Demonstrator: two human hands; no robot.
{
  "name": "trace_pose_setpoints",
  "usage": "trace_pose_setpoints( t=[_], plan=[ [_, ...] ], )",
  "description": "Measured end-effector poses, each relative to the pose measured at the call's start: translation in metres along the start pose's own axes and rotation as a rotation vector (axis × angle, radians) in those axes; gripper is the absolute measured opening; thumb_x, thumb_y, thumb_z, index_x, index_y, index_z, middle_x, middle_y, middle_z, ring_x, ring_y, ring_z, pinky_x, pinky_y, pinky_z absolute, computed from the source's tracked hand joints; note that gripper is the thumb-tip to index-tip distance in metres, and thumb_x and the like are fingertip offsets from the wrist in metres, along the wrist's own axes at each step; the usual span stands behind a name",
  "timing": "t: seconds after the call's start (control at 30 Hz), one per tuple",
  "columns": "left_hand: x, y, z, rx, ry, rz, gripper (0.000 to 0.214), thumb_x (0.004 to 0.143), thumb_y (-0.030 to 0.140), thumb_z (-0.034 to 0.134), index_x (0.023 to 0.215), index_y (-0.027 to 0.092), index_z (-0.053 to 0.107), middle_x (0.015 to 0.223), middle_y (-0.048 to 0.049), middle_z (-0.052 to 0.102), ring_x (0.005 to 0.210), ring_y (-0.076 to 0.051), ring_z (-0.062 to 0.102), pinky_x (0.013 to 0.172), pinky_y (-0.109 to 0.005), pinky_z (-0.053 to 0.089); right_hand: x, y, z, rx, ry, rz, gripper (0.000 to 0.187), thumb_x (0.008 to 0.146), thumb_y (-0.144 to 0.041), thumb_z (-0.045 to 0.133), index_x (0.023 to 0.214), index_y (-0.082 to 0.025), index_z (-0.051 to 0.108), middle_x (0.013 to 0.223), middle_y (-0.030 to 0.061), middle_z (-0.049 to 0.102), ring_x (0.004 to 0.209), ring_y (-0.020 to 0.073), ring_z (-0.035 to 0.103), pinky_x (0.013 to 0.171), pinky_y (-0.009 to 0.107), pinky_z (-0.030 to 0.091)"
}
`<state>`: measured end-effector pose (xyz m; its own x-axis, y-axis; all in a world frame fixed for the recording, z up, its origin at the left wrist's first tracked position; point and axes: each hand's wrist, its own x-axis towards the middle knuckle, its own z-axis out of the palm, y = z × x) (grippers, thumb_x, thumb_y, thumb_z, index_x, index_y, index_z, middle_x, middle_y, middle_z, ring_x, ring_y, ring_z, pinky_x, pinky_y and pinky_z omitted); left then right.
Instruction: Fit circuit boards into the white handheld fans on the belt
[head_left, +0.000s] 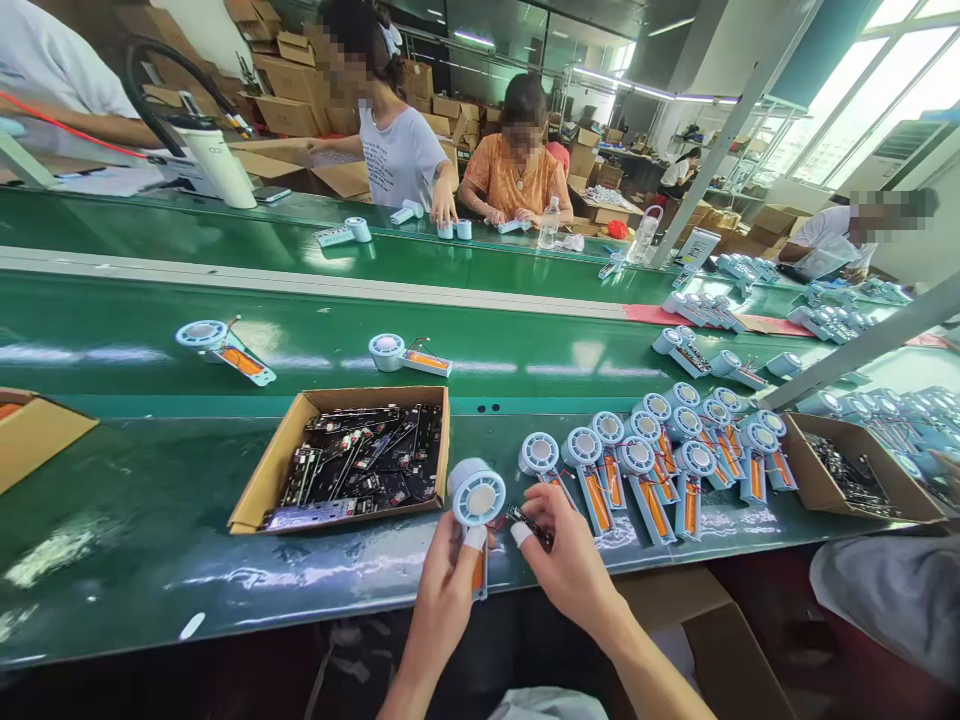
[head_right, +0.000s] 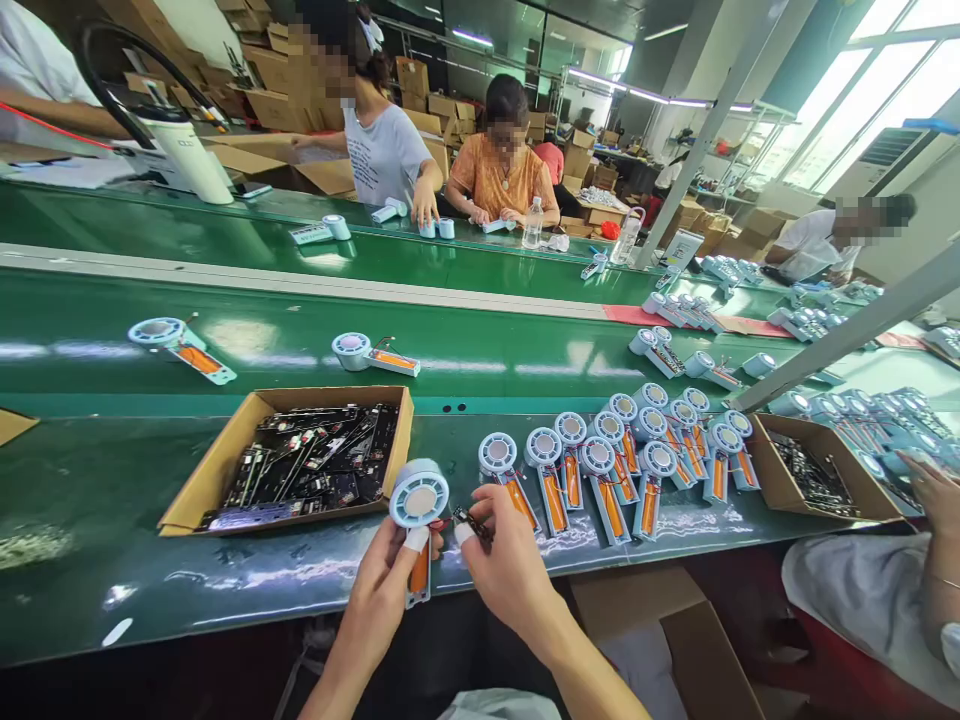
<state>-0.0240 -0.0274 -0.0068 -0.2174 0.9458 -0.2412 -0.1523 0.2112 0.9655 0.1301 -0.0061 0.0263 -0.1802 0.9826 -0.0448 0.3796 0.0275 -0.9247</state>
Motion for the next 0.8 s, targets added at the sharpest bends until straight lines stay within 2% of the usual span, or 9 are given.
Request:
trace_pose_setpoints(
  t=[0.07,0.13,0.23,0.3,0.33,0.47,0.57,0.7,0.8],
  plan=[
    [0.001,0.001,-0.001,0.028,-0.004,0.017,0.042,0.08,0.053,0.065,0.106,0.02,0.063,0.099,-0.0068,0.072,0.097,-0.027,0.068,0.09,-0.038,0.05,-0.003,-0.009,-0.007,-0.418,-0.05,-0.079,0.016,0.092,-0.014,0.049,0.102,-0.019,0.059,0.093,0.0065,0.069,0.079,0.0181,0.063,0.069,0.027,0.043],
    [0.0,0.004,-0.001,0.041,-0.005,0.004,0.041,0.08,0.051,0.065,0.108,0.021,0.062,0.103,-0.0067,0.072,0.098,-0.027,0.067,0.089,-0.037,0.049,-0.006,-0.02,-0.016,-0.667,-0.244,-0.143,0.015,0.096,-0.015,0.047,0.097,-0.019,0.062,0.084,0.0057,0.07,0.074,0.0187,0.065,0.064,0.026,0.039],
    [-0.002,0.011,0.0,0.026,-0.066,-0.045,0.037,0.079,0.045,0.066,0.106,0.021,0.064,0.098,-0.0048,0.072,0.091,-0.024,0.066,0.081,-0.033,0.05,-0.007,-0.031,-0.023,-0.66,-0.52,-0.25,0.012,0.09,-0.029,0.065,0.099,-0.02,0.064,0.074,0.0006,0.068,0.067,0.0175,0.063,0.059,0.024,0.035],
    [-0.004,0.016,0.002,-0.027,-0.115,-0.1,0.033,0.078,0.04,0.066,0.104,0.02,0.065,0.094,-0.0032,0.072,0.083,-0.021,0.065,0.075,-0.03,0.05,-0.006,-0.03,-0.022,-0.498,-0.579,-0.29,0.009,0.087,-0.026,0.067,0.093,-0.02,0.065,0.073,-0.0006,0.068,0.066,0.0154,0.062,0.059,0.023,0.035],
    [-0.004,0.018,0.003,-0.072,-0.127,-0.13,0.031,0.078,0.039,0.065,0.103,0.02,0.065,0.094,-0.0028,0.072,0.082,-0.02,0.065,0.074,-0.029,0.05,-0.004,-0.027,-0.019,-0.382,-0.582,-0.268,0.006,0.089,-0.025,0.064,0.087,-0.019,0.064,0.071,-0.0009,0.067,0.063,0.0139,0.061,0.059,0.022,0.036],
    [-0.006,0.02,0.005,-0.347,-0.226,-0.202,0.038,0.08,0.048,0.063,0.105,0.019,0.067,0.103,-0.0055,0.073,0.094,-0.024,0.067,0.077,-0.032,0.052,0.0,-0.007,-0.002,0.172,-0.521,0.039,0.045,0.097,-0.046,0.054,0.062,-0.019,0.052,0.048,-0.0048,0.051,0.041,0.0074,0.045,0.047,0.018,0.034],
    [-0.007,0.015,0.004,-0.446,-0.308,-0.228,0.045,0.082,0.052,0.064,0.113,0.02,0.065,0.111,-0.0069,0.073,0.105,-0.028,0.067,0.086,-0.036,0.053,-0.001,0.005,0.008,0.348,-0.417,0.17,0.065,0.094,-0.068,0.048,0.05,-0.02,0.041,0.038,-0.0056,0.04,0.034,0.0046,0.033,0.039,0.019,0.025],
    [-0.01,0.003,0.005,-0.267,-0.273,-0.137,0.051,0.08,0.045,0.072,0.125,0.023,0.059,0.125,-0.0078,0.069,0.124,-0.029,0.06,0.102,-0.037,0.047,-0.006,0.009,0.013,0.465,-0.324,0.206,0.068,0.084,-0.082,0.048,0.053,-0.022,0.041,0.037,-0.0078,0.036,0.032,0.0043,0.028,0.034,0.019,0.021],
    [-0.011,-0.002,0.009,-0.1,-0.237,-0.072,0.056,0.082,0.049,0.07,0.128,0.021,0.056,0.132,-0.0117,0.066,0.13,-0.031,0.056,0.106,-0.039,0.044,-0.011,0.005,0.014,0.482,-0.266,0.203,0.065,0.084,-0.082,0.048,0.059,-0.023,0.04,0.039,-0.0094,0.035,0.031,0.0045,0.026,0.033,0.019,0.019]
  ],
)
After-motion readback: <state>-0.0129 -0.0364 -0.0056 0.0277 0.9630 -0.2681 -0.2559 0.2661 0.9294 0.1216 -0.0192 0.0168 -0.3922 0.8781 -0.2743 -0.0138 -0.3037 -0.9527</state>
